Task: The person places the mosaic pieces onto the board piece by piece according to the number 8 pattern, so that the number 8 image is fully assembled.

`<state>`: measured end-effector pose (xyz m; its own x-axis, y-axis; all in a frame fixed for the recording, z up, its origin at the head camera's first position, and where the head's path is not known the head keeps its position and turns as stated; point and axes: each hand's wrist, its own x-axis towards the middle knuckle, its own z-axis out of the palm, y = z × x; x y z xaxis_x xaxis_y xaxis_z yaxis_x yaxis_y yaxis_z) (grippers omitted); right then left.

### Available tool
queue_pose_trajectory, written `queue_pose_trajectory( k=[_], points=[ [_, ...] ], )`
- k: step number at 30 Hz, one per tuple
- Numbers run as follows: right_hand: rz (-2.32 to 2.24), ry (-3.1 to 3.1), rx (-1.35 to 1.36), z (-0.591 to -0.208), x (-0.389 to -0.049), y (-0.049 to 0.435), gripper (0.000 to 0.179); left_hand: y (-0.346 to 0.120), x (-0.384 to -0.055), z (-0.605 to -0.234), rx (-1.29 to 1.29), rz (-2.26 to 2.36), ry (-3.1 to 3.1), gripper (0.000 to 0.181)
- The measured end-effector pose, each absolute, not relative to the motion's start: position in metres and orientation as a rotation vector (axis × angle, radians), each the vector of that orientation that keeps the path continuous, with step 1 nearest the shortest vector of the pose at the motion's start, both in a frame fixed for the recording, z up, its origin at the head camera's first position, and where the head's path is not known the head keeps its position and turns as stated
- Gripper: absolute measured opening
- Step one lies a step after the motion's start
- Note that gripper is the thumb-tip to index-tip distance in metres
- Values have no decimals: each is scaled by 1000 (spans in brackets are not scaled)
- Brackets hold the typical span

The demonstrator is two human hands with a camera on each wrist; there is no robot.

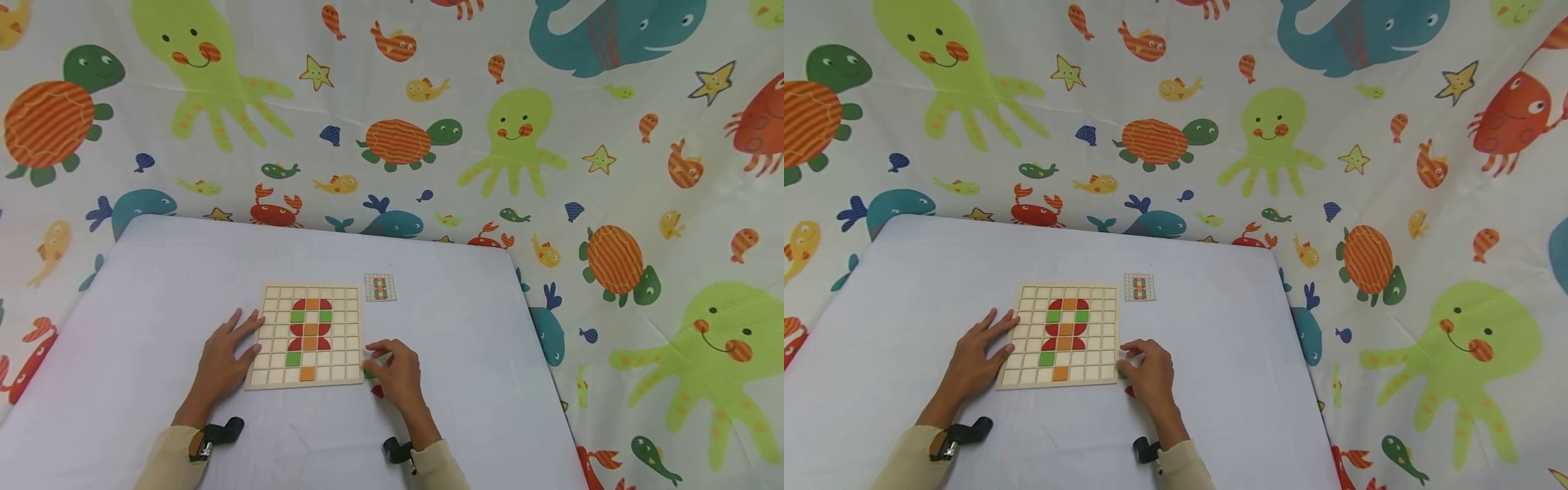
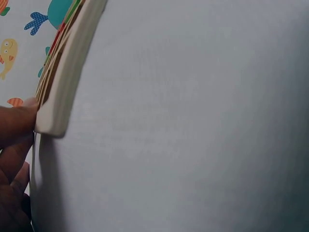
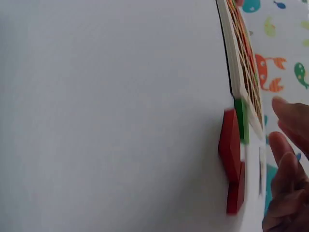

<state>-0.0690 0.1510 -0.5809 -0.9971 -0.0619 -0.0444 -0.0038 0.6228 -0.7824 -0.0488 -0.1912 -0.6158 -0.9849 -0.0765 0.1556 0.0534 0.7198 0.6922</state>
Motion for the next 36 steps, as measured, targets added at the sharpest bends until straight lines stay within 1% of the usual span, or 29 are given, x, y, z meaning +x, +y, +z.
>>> queue_pose_trajectory(
  k=[3, 6, 16, 23, 30, 36],
  points=[
    [-1234, 2786, -67, -583, -68, 159, 32, -191, -48, -617, 19, -1114, -2749, 54],
    [-1148, 2786, -117, -585, -68, 164, 34, -191, -48, -618, 14, -1107, -2741, 54],
    [-1073, 2701, -213, -587, -69, 170, 30, -192, -49, -622, -3, -1110, -2733, 54],
    [-1022, 2772, -241, -586, -68, 167, 26, -192, -50, -621, 13, -1108, -2746, 55],
    [-1114, 2820, -256, -579, -71, 153, 27, -192, -50, -620, 11, -1105, -2750, 55],
    [-1172, 2765, -338, -576, -75, 125, 25, -192, -50, -620, 12, -1106, -2747, 55]
  ],
)
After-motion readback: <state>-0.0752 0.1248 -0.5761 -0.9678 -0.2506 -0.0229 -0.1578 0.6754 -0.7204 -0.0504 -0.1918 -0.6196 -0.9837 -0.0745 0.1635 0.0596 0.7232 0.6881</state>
